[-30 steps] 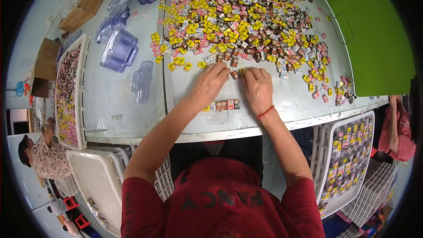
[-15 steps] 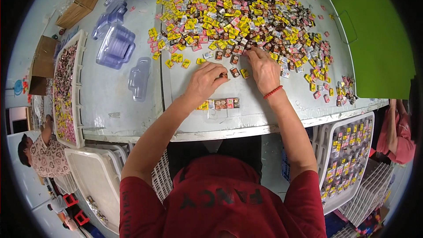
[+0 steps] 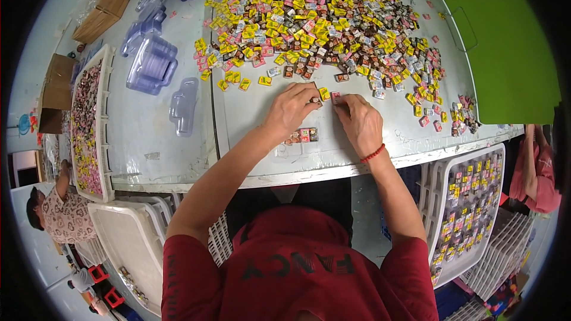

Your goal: Sorting and arranging small toy parts into rows on a workbench.

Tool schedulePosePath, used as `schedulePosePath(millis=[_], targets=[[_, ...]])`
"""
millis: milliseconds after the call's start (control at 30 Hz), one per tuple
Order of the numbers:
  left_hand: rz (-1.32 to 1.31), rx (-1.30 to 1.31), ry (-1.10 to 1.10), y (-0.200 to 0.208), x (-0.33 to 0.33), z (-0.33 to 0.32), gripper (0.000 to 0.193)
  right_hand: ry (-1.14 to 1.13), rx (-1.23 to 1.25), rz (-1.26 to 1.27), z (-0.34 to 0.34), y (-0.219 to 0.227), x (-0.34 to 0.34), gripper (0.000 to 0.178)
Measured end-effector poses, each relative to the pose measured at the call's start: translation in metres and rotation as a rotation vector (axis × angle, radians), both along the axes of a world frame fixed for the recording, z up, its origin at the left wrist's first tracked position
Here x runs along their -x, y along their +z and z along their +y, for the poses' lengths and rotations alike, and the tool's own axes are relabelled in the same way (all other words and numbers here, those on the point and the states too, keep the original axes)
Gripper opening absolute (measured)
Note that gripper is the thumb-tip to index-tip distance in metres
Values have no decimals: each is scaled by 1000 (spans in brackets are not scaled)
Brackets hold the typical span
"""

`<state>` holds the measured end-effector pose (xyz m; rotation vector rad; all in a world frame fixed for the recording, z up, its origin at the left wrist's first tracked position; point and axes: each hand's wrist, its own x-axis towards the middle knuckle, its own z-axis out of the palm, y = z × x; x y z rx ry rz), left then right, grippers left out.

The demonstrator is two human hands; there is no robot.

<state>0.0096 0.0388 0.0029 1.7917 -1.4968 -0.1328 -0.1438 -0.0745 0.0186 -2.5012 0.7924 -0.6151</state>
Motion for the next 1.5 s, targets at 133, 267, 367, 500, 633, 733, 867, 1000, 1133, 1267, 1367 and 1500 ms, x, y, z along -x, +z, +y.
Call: schedulePosePath(millis=[133,267,367,500,633,733,867,1000,1133,1267,1367,1500], targets=[[0,51,8,7,4,2,27,98,-141,-78,-12,2,4,14],[0,26,18,5,7,6,28,243,-44,-44,-25,5,4,18],[-27,-58,4,4,3,1,31,252,-25,-18,-25,0,2,20],[-56,-48,-32,9,1,-7,31,247,28,-50,-24,-1,2,19],[-58,44,-65,-2,2,-17,27,272,10,-7,-30,-5,-5,18],[-108,-25,-67,-10,-5,-21,26,281,2,-65,-27,0,-6,18],[-87,-72,-99,4,-7,-21,23,255,-38,-27,-30,0,-5,17],[-48,70,-47,35,-4,26,18,294,23,-77,3,25,4,18],[-17,-48,-9,47,25,88,19,373,7,-72,43,28,21,20],[-282,-18,-62,35,33,109,16,413,100,-98,65,18,18,22],[-113,-8,1,20,41,107,14,428,148,-118,74,9,15,21],[-62,13,6,7,45,109,16,427,206,-118,79,11,14,20]])
